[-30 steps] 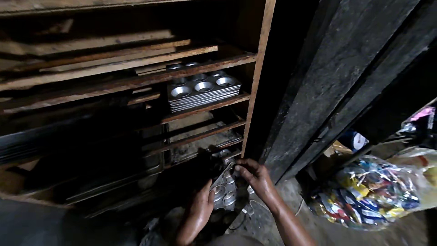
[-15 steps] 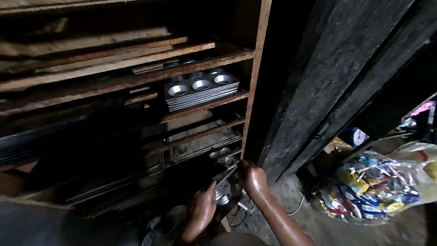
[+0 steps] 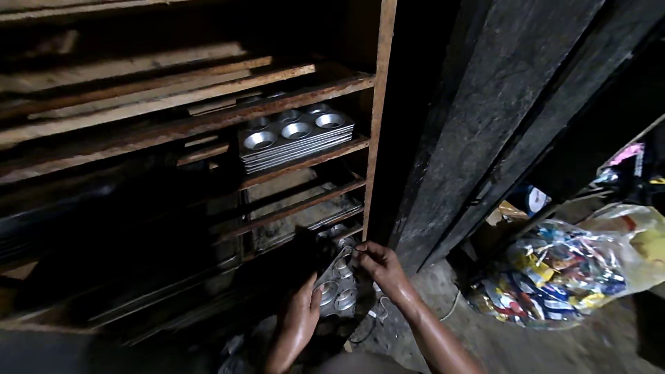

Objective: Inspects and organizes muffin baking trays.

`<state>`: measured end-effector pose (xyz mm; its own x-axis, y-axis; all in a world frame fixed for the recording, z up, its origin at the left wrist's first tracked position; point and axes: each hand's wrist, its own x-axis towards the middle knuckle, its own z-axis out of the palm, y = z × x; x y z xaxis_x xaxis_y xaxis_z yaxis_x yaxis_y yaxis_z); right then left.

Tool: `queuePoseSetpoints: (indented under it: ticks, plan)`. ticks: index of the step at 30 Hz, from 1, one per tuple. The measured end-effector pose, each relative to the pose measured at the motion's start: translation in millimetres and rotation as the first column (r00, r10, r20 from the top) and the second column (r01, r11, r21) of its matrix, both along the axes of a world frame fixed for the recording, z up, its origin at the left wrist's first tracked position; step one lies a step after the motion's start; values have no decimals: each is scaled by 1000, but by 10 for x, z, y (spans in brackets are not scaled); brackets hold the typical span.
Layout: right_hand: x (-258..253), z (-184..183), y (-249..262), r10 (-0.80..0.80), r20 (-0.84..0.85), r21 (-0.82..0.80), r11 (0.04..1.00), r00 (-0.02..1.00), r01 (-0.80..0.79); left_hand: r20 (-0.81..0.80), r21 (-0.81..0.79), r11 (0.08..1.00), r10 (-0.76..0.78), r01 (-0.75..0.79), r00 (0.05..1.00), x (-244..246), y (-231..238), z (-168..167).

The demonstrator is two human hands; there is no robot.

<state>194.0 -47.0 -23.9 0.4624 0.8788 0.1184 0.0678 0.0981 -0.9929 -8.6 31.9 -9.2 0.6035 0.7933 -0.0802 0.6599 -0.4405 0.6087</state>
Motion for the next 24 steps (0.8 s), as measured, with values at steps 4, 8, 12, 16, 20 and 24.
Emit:
queuePoseSetpoints:
  ticks: [4,8,12,16,20,24]
  plan:
    - [-18,22,13,-26,122,-134,990,992,42,-35,45,999,-15,16,999,16,-20,-8]
    - [-7,92,26,-8,178,-229,972,984,50,-76,88,996,-11,18,997,34,-62,8]
    - [-26,124,51,4,190,-201,979,982,35,-93,128,992,-1,13,996,28,-77,-17]
    - [-52,72,77,-18,204,-113,993,979,41,-118,110,994,-12,25,993,23,-75,-32]
    - [-1,27,35,58,106,11,998,993,-60,-7,54,998,18,-18,1000,-31,-23,-52]
    - [-1,-17,1,79,80,64,994,994,-84,121,-2,999,36,-36,992,-76,35,-89]
